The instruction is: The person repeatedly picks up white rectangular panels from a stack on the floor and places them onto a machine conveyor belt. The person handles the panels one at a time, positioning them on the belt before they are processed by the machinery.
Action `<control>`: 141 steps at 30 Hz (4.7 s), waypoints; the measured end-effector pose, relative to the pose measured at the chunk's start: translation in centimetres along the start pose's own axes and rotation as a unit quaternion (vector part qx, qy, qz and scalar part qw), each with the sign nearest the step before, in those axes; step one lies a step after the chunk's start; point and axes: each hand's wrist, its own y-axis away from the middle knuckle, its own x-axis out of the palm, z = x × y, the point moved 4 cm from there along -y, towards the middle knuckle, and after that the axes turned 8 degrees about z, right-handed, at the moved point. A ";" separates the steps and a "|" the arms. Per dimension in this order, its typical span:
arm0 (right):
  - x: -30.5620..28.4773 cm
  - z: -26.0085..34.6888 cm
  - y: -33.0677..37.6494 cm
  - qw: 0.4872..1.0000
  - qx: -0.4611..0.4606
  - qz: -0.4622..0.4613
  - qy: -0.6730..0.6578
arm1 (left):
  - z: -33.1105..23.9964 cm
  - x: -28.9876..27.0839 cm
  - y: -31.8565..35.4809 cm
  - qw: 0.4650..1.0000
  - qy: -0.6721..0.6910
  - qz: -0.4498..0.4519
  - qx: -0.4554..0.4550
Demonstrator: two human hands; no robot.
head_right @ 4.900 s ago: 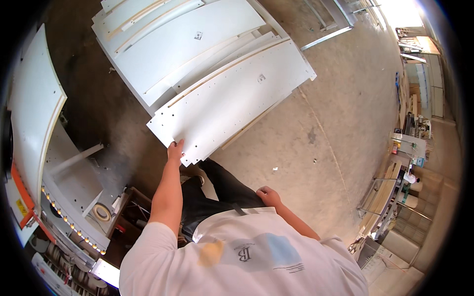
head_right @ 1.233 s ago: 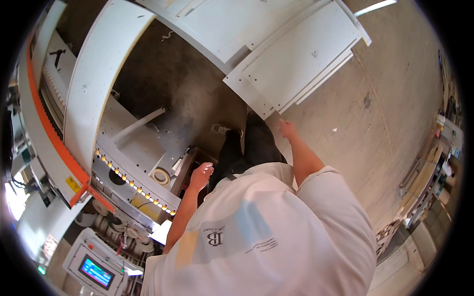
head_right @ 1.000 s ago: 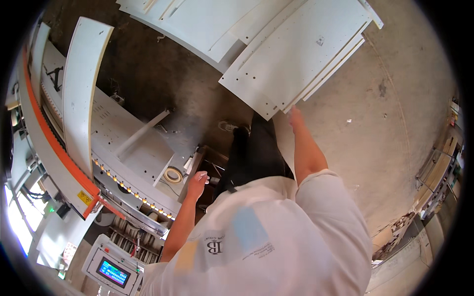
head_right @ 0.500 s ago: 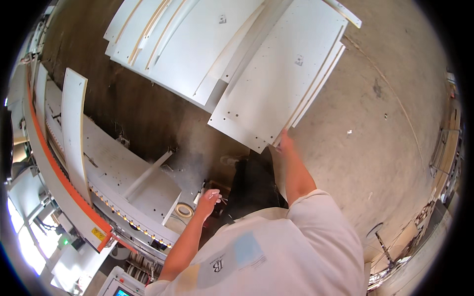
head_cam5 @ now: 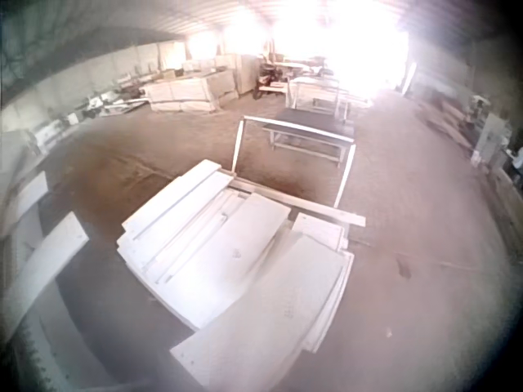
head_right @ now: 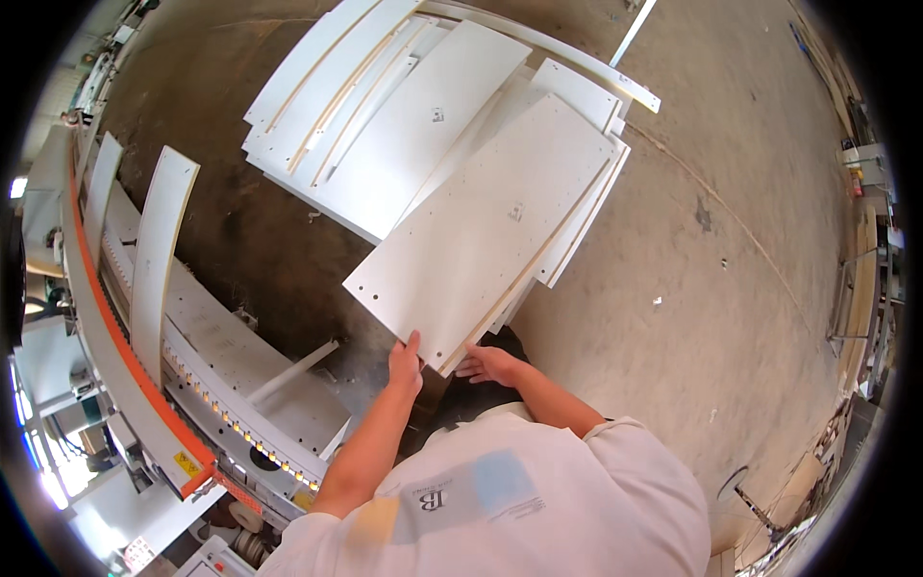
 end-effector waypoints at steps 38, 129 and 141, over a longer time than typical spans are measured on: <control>3.7 12.2 -4.2 0.939 -0.296 -0.175 -0.017 | 11.7 -43.1 34.4 0.774 -0.113 -0.623 -0.006; -17.7 6.3 7.1 0.863 -0.043 -0.411 0.292 | 3.5 -20.1 7.8 0.990 -0.102 -0.092 0.019; -16.5 7.6 -6.7 0.877 -0.093 -0.421 -0.212 | -1.2 -27.7 26.8 0.856 -0.128 -0.470 0.175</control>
